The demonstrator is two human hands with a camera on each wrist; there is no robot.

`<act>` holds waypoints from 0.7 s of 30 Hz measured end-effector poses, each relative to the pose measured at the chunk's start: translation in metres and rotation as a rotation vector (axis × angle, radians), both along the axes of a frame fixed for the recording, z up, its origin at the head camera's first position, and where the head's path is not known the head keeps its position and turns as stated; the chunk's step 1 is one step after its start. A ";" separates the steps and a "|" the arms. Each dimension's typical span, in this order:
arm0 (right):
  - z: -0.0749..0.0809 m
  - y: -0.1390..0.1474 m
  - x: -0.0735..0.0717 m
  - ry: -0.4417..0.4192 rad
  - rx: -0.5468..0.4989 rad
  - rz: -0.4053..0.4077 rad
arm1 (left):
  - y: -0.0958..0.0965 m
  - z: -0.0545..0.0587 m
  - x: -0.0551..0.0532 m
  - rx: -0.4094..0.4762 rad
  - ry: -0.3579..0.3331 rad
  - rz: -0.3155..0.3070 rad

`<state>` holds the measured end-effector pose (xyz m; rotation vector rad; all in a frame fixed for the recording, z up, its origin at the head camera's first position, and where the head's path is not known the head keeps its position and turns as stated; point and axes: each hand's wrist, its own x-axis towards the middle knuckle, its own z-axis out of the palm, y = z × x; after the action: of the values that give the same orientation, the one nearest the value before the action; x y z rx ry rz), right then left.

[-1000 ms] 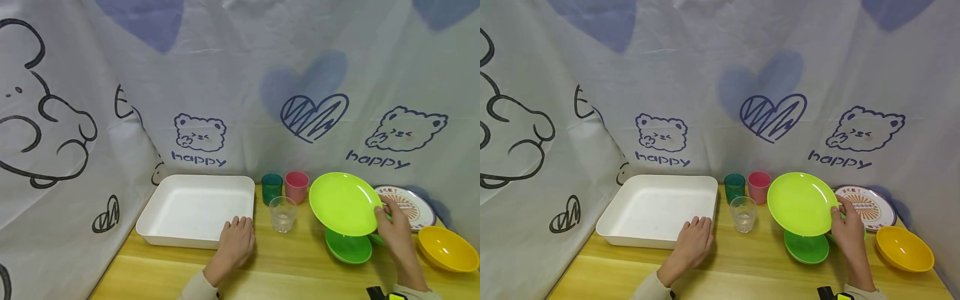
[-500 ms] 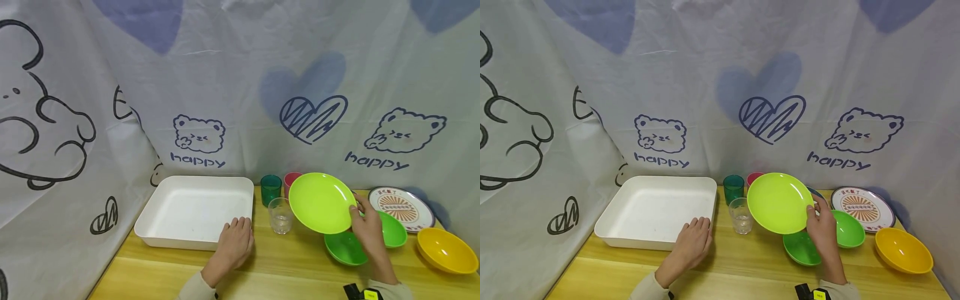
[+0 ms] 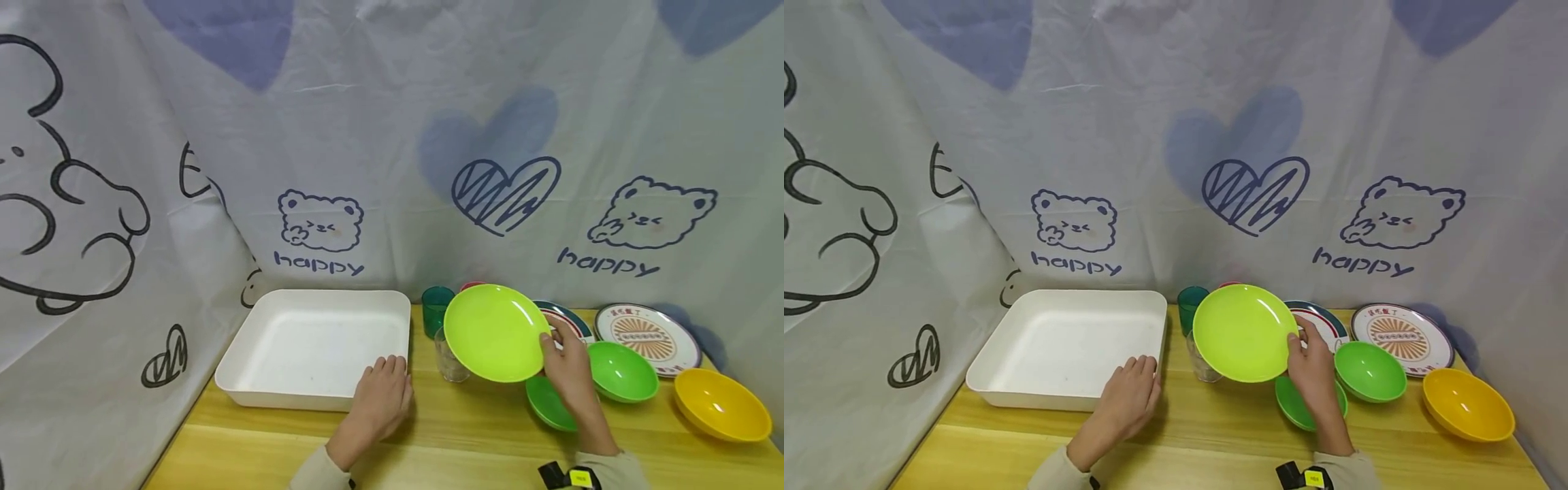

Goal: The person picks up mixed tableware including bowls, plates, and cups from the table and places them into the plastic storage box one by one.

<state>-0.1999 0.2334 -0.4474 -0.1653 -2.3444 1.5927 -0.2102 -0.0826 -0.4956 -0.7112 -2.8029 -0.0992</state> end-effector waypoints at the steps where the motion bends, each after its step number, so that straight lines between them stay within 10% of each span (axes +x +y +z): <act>1: -0.001 -0.002 -0.001 0.003 -0.006 0.006 | 0.000 0.002 0.000 0.038 -0.003 0.000; 7: -0.010 -0.012 -0.006 -0.029 -0.008 0.030 | 0.003 0.021 -0.006 0.444 -0.027 -0.008; 12: -0.012 -0.030 -0.009 -0.024 0.030 0.032 | 0.005 0.038 -0.017 0.794 -0.231 -0.092; 21: -0.012 -0.050 -0.016 0.019 0.061 0.086 | 0.008 0.053 -0.035 1.042 -0.545 -0.134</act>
<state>-0.2161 0.1832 -0.4591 -0.0360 -2.4123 1.5512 -0.2448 -0.0750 -0.4427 -0.6186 -2.5486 -1.8240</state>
